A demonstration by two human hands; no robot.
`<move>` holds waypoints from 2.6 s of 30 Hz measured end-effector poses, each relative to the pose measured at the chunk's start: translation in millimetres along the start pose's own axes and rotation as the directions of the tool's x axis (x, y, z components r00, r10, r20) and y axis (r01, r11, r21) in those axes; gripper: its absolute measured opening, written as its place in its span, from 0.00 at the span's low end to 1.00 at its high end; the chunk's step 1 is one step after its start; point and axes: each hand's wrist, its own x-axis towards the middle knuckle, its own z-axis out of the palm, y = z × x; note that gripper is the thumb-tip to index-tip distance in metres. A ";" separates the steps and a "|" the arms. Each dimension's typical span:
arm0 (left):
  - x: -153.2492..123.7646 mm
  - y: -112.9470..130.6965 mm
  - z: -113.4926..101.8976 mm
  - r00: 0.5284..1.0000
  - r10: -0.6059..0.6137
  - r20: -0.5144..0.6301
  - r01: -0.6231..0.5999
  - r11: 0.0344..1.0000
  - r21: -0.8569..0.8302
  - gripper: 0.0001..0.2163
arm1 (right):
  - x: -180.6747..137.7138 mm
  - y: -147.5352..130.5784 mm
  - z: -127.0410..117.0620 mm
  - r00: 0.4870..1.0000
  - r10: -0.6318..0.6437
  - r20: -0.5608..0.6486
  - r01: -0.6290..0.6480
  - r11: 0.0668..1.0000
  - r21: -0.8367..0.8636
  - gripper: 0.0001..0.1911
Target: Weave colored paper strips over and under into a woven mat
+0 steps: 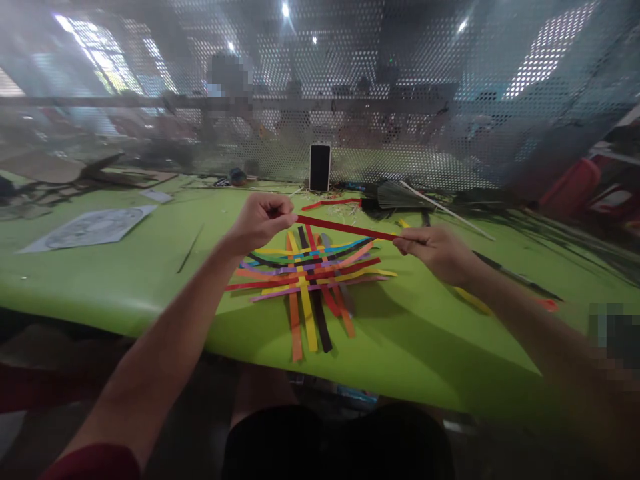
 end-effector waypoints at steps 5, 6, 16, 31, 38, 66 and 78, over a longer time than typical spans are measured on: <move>-1.5 6.6 2.8 0.999 -0.033 -0.039 0.027 0.991 -0.133 0.21 | -2.6 -5.0 -2.1 0.999 -0.027 0.041 0.024 0.997 0.070 0.28; -2.3 8.4 3.4 0.998 -0.039 -0.048 0.031 0.984 -0.175 0.21 | -3.4 -5.1 -3.6 0.999 -0.026 0.046 0.022 0.996 0.082 0.28; -5.7 22.2 23.0 0.980 -0.196 -0.022 0.164 0.872 -0.462 0.32 | 1.1 17.0 -21.2 0.990 -0.012 0.137 -0.024 0.966 0.258 0.25; -11.8 18.6 25.0 0.915 -0.020 0.402 0.158 0.936 -0.314 0.25 | -3.0 22.0 -31.4 0.919 -0.078 0.387 0.128 0.986 -0.106 0.14; -8.2 21.9 37.7 0.929 0.037 0.369 0.059 0.968 -0.246 0.22 | 2.7 25.6 -10.0 0.989 -0.104 0.104 0.133 0.932 -0.337 0.21; -28.7 33.1 73.1 0.896 -0.222 0.384 0.369 0.854 -0.366 0.28 | -22.4 -42.4 13.6 0.998 -0.027 -0.059 0.065 0.444 0.893 0.34; -47.6 83.6 77.3 0.950 -0.180 0.254 0.309 0.649 -0.695 0.26 | -17.9 -28.0 20.4 0.991 -0.115 0.072 -0.006 0.491 0.871 0.32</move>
